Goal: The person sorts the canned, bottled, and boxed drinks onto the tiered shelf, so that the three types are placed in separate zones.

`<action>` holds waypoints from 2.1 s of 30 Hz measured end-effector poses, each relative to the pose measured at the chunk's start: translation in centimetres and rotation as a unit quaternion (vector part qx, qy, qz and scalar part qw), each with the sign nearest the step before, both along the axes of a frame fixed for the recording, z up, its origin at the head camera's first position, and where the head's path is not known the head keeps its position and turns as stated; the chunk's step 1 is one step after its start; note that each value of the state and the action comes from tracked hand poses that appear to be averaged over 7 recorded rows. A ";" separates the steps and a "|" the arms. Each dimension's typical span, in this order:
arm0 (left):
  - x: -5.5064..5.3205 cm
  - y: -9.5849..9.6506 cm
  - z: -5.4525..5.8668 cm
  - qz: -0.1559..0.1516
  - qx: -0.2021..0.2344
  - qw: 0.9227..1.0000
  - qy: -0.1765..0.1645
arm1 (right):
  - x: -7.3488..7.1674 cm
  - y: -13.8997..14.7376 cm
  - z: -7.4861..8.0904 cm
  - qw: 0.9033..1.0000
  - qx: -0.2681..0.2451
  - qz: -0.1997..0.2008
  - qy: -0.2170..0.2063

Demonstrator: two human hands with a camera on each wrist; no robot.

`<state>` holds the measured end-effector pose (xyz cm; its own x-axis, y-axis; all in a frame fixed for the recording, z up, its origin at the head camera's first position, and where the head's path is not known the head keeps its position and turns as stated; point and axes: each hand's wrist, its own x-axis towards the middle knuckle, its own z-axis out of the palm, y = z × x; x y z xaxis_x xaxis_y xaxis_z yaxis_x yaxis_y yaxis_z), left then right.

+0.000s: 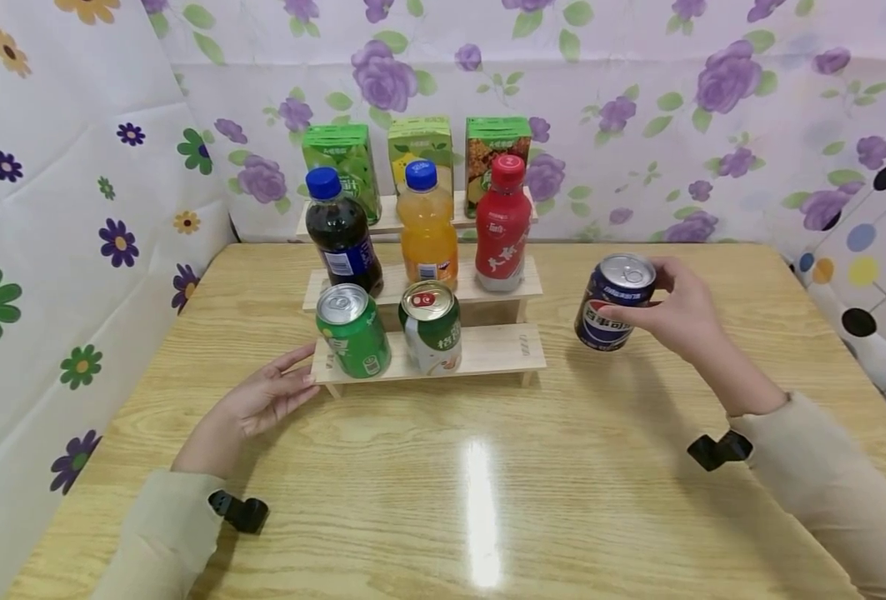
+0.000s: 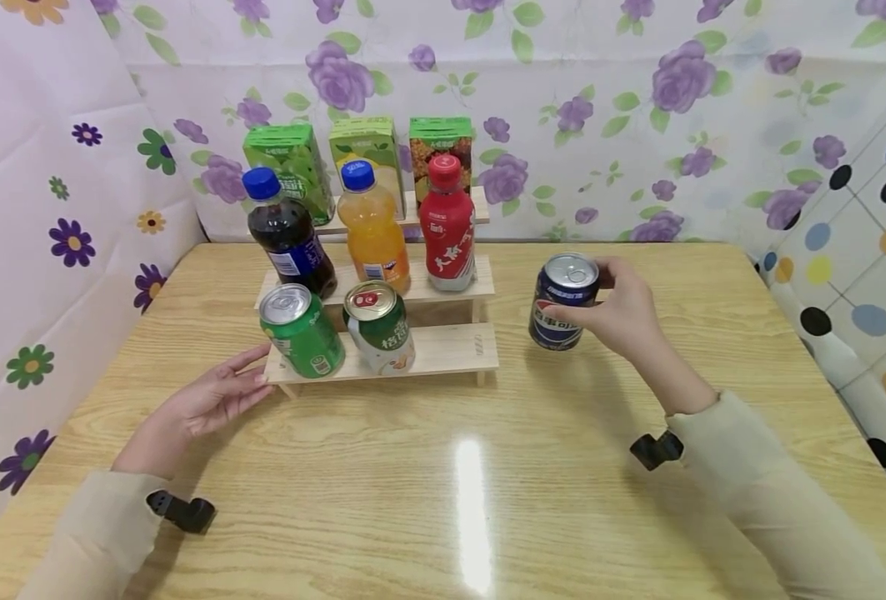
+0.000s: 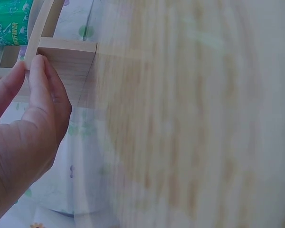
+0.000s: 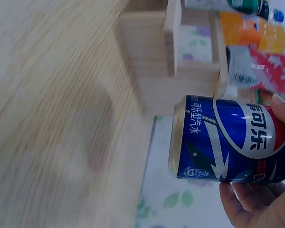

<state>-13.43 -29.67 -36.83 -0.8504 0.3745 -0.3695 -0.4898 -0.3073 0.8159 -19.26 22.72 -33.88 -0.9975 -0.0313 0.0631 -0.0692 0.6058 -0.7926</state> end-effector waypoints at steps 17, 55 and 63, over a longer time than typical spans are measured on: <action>0.1 0.0 0.1 -0.001 -0.006 1.000 0.003 | 1.8 -5.8 1.8 0.994 -0.083 0.055 0.037; -0.1 -0.2 0.3 0.008 -0.024 1.000 0.010 | 1.3 -12.4 -0.5 0.985 -0.112 0.111 0.066; -0.4 -0.3 0.4 0.014 -0.032 0.999 0.006 | 1.2 -12.8 -0.7 0.985 -0.111 0.104 0.087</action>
<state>-13.85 -29.92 -36.39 -0.8646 0.3269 -0.3816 -0.4717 -0.2665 0.8405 -18.07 9.94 -34.62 -0.9446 -0.1996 0.2604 -0.3193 0.3768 -0.8695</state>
